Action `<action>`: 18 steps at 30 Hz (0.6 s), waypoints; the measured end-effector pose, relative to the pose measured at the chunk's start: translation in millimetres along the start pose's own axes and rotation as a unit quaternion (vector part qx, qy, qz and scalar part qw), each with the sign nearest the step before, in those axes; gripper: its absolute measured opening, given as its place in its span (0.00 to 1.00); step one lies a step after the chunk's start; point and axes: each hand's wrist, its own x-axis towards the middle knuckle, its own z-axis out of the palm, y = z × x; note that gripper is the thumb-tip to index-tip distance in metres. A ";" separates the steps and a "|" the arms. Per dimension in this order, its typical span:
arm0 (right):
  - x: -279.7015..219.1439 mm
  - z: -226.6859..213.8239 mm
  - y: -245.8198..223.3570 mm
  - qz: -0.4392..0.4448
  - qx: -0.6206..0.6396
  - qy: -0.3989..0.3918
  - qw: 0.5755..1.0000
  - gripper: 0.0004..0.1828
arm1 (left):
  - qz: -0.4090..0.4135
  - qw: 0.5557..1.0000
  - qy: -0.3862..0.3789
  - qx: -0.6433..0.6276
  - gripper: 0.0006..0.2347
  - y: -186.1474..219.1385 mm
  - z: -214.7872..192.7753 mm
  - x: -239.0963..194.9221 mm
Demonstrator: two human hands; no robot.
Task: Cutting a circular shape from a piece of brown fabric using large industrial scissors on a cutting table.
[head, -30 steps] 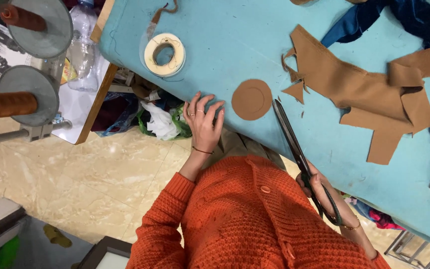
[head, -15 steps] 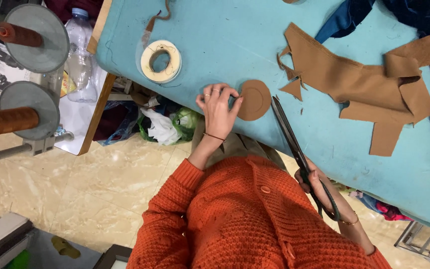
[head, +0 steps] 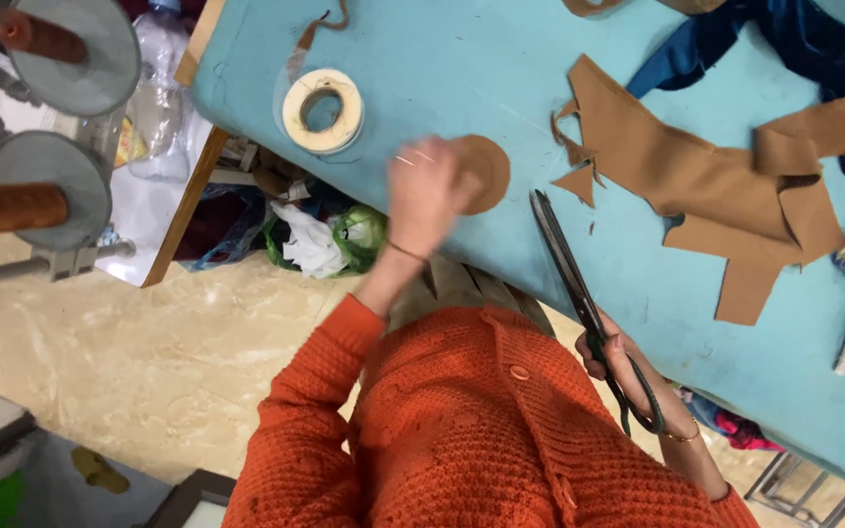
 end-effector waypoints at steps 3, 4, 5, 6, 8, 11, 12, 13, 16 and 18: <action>4.6 -4.7 -16.4 0.014 -0.022 -0.002 1.000 0.50 | 0.137 0.990 -0.006 0.045 0.20 28.9 53.1 -55.4; 6.8 -5.9 -19.7 0.015 -0.025 -0.006 1.000 0.50 | 0.132 0.990 -0.005 0.046 0.20 27.6 57.6 -55.7; 8.8 -7.1 -22.9 0.015 -0.017 -0.010 1.000 0.50 | 0.141 0.988 0.003 0.056 0.12 26.6 62.2 -55.9; 10.9 -8.2 -25.7 0.014 -0.009 -0.014 1.000 0.50 | 0.149 0.987 0.011 0.067 0.05 25.3 66.5 -56.8; 11.6 -5.3 -52.8 0.024 -0.021 -0.021 0.999 0.51 | 0.154 0.987 0.016 0.039 0.03 16.8 57.3 -56.2; 20.2 -16.2 -61.2 0.022 -0.045 -0.043 0.998 0.51 | 0.147 0.988 0.029 -0.022 0.02 9.7 44.9 -63.3; 22.4 -20.8 -57.1 0.011 -0.053 -0.058 0.997 0.50 | 0.135 0.989 0.035 -0.055 0.03 9.2 40.4 -69.3; 26.4 -26.0 -51.8 0.013 -0.054 -0.061 0.997 0.50 | 0.132 0.989 0.034 -0.053 0.03 12.7 34.1 -72.6; 40.7 -37.8 -41.3 -0.003 -0.058 -0.078 0.995 0.49 | 0.104 0.989 0.070 -0.081 0.06 18.9 18.3 -77.4; 49.1 -41.2 -40.6 -0.010 -0.068 -0.094 0.993 0.49 | 0.063 0.991 0.074 -0.094 0.07 20.8 11.9 -79.5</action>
